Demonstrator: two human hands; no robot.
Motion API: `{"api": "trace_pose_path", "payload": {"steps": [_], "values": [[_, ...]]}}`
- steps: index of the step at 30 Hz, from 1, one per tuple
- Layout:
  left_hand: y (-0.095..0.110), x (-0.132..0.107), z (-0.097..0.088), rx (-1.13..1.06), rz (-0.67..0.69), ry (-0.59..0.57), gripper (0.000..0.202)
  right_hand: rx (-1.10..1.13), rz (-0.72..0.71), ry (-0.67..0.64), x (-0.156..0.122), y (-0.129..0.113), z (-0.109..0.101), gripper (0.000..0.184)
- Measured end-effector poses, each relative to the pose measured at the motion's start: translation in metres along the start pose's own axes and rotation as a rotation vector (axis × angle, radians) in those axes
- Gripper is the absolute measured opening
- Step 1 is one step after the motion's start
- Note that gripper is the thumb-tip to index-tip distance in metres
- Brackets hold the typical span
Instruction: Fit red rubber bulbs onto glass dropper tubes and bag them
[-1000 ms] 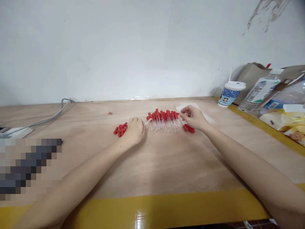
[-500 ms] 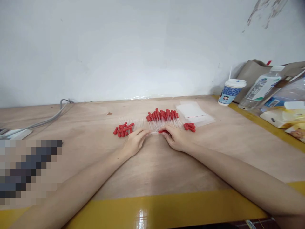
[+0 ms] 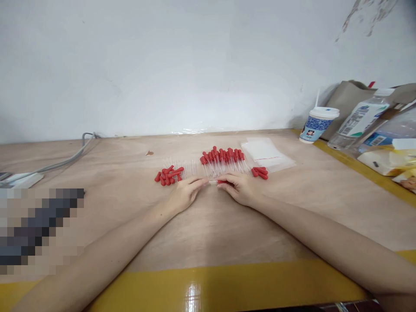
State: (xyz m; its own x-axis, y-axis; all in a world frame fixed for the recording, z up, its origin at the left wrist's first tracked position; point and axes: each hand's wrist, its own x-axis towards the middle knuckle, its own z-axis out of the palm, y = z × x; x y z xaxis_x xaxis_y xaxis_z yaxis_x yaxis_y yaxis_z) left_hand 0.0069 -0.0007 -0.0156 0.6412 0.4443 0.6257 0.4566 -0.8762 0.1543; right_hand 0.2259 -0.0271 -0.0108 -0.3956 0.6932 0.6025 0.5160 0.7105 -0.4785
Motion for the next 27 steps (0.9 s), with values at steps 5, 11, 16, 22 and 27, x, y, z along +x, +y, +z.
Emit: {"api": "trace_pose_path", "payload": {"steps": [5, 11, 16, 22, 27], "values": [[-0.002, -0.001, 0.002, -0.015, 0.034, 0.01, 0.028, 0.005, -0.056, 0.022, -0.002, 0.002, 0.001, 0.016], [-0.004, 0.0, 0.002, -0.003, 0.055, -0.026, 0.031, -0.061, -0.115, 0.035, -0.005, 0.004, 0.003, 0.019], [-0.005, -0.001, 0.001, 0.057, 0.091, -0.068, 0.035, -0.113, -0.136, 0.03, -0.008, 0.006, 0.005, 0.02], [-0.002, -0.002, 0.001, 0.168, 0.134, -0.101, 0.033, -0.269, -0.188, 0.003, -0.009, 0.005, 0.008, 0.022], [0.005, 0.001, 0.0, 0.224, 0.103, -0.055, 0.027, -0.322, -0.201, 0.02, -0.006, 0.005, 0.005, 0.021]]}}
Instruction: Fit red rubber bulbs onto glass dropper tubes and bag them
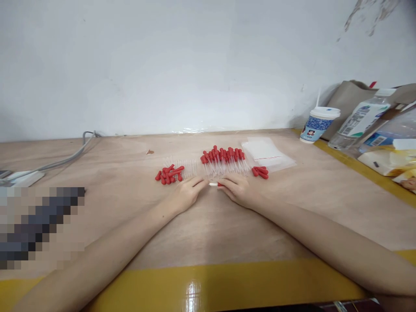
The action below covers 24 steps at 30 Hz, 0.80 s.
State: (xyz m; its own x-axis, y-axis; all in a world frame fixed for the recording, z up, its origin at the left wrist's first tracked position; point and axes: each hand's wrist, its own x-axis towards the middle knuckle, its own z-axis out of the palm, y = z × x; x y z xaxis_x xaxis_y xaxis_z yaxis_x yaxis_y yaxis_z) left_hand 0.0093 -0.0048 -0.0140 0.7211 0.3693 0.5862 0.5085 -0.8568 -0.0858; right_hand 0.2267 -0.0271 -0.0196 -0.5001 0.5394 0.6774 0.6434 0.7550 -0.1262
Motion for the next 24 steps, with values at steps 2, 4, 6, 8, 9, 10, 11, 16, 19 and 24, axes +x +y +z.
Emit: {"api": "trace_pose_path", "payload": {"steps": [2, 4, 6, 8, 9, 10, 11, 16, 19, 24], "values": [[0.001, 0.0006, 0.0001, -0.06, -0.067, 0.065, 0.023, 0.076, 0.045, 0.048, 0.0013, 0.0022, -0.003, 0.017], [0.0009, 0.0007, 0.0003, -0.124, -0.115, 0.099, 0.02, 0.165, 0.078, 0.078, 0.0014, 0.005, -0.0054, 0.014], [0.0, 0.0002, 0.0005, -0.157, -0.134, 0.093, 0.019, 0.233, 0.084, 0.072, 0.0008, 0.0074, -0.0062, 0.013], [-0.0011, -0.0008, 0.001, -0.176, -0.139, 0.075, 0.018, 0.273, 0.09, 0.06, 0.0004, 0.0087, -0.0059, 0.013], [-0.0017, -0.0013, 0.0014, -0.183, -0.14, 0.072, 0.018, 0.283, 0.095, 0.057, 0.0004, 0.0089, -0.0056, 0.013], [-0.0021, -0.0018, 0.002, -0.188, -0.137, 0.073, 0.018, 0.284, 0.099, 0.051, 0.0006, 0.0087, -0.0054, 0.012], [-0.0025, -0.0022, 0.0026, -0.191, -0.13, 0.076, 0.018, 0.278, 0.099, 0.043, 0.0009, 0.0083, -0.0053, 0.012], [-0.0029, -0.0026, 0.0041, -0.196, -0.075, 0.091, 0.018, 0.225, 0.059, 0.006, 0.0017, 0.0068, -0.0049, 0.011], [-0.0021, -0.0018, 0.0032, -0.204, -0.066, 0.088, 0.019, 0.226, 0.032, -0.01, 0.0012, 0.007, -0.0036, 0.011], [-0.001, 0.0, 0.0027, -0.213, -0.056, 0.081, 0.019, 0.189, 0.024, -0.044, 0.0025, 0.0035, -0.0034, 0.014]]}}
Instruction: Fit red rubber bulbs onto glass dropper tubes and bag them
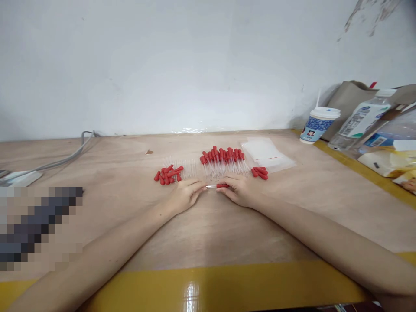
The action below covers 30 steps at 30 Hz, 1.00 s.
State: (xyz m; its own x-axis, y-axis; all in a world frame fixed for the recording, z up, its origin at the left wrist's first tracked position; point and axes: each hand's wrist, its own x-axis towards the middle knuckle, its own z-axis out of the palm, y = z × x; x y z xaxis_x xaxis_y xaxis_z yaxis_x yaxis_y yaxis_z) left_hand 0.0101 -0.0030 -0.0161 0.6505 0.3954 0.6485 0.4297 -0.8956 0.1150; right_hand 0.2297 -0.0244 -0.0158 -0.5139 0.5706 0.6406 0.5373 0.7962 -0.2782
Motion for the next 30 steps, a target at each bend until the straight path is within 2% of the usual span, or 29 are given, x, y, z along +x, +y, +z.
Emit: {"api": "trace_pose_path", "payload": {"steps": [12, 19, 22, 26, 30], "values": [[0.0, 0.002, 0.003, 0.003, -0.017, 0.001, 0.019, -0.069, 0.023, 0.006, 0.005, -0.006, 0.002, 0.012], [-0.002, 0.001, 0.004, -0.006, -0.032, -0.011, 0.019, -0.058, 0.06, -0.029, 0.006, -0.008, 0.001, 0.014], [0.0, 0.002, 0.004, -0.021, -0.06, -0.015, 0.019, 0.015, 0.084, -0.037, 0.008, -0.009, -0.001, 0.014], [0.004, 0.004, 0.002, -0.088, -0.148, 0.028, 0.019, 0.239, 0.183, 0.115, 0.014, -0.014, -0.002, 0.012], [0.007, 0.004, -0.001, -0.094, -0.139, 0.057, 0.021, 0.409, 0.347, 0.298, 0.029, -0.012, -0.005, 0.022]]}}
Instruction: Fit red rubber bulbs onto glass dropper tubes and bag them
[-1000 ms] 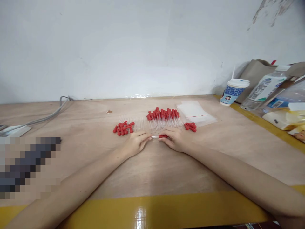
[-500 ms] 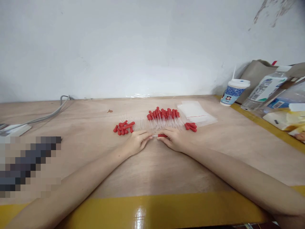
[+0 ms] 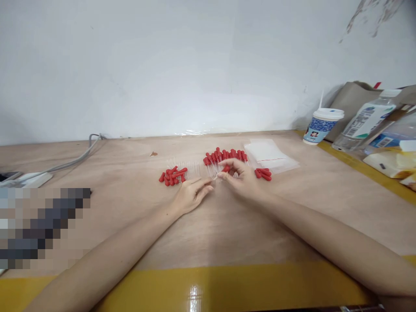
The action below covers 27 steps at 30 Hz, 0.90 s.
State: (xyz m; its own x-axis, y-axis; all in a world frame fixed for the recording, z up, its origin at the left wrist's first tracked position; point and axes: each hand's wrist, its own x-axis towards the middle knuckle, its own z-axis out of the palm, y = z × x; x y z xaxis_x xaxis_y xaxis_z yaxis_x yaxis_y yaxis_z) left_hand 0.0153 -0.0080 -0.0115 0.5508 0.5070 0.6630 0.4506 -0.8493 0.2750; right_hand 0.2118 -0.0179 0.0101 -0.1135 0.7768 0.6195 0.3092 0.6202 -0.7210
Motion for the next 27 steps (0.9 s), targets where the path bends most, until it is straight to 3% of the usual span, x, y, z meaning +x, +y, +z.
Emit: {"api": "trace_pose_path", "payload": {"steps": [3, 6, 9, 13, 18, 21, 24, 27], "values": [[0.0, -0.001, -0.003, 0.089, -0.051, 0.026, 0.022, 0.049, 0.101, 0.146, 0.028, 0.003, -0.007, 0.032], [-0.002, -0.002, -0.005, 0.199, -0.145, 0.023, 0.017, -0.148, 0.131, 0.196, 0.063, 0.011, -0.016, 0.028], [-0.004, -0.004, -0.007, 0.28, -0.205, -0.003, 0.015, -0.379, 0.096, 0.051, 0.09, 0.023, -0.014, 0.027], [-0.006, -0.005, -0.009, 0.36, -0.254, -0.037, 0.018, -0.658, 0.079, -0.13, 0.099, 0.038, 0.008, 0.028], [-0.006, -0.004, -0.01, 0.39, -0.276, -0.056, 0.018, -0.841, 0.127, -0.095, 0.093, 0.045, 0.024, 0.032], [-0.007, -0.005, -0.009, 0.392, -0.265, -0.052, 0.016, -0.81, 0.178, 0.015, 0.085, 0.045, 0.009, 0.033], [-0.006, -0.005, -0.009, 0.409, -0.248, -0.046, 0.016, -0.832, 0.184, 0.074, 0.068, 0.045, -0.021, 0.028], [-0.005, 0.0, -0.01, 0.467, -0.247, -0.055, 0.015, -0.92, 0.225, 0.022, 0.049, 0.048, -0.058, 0.021]]}}
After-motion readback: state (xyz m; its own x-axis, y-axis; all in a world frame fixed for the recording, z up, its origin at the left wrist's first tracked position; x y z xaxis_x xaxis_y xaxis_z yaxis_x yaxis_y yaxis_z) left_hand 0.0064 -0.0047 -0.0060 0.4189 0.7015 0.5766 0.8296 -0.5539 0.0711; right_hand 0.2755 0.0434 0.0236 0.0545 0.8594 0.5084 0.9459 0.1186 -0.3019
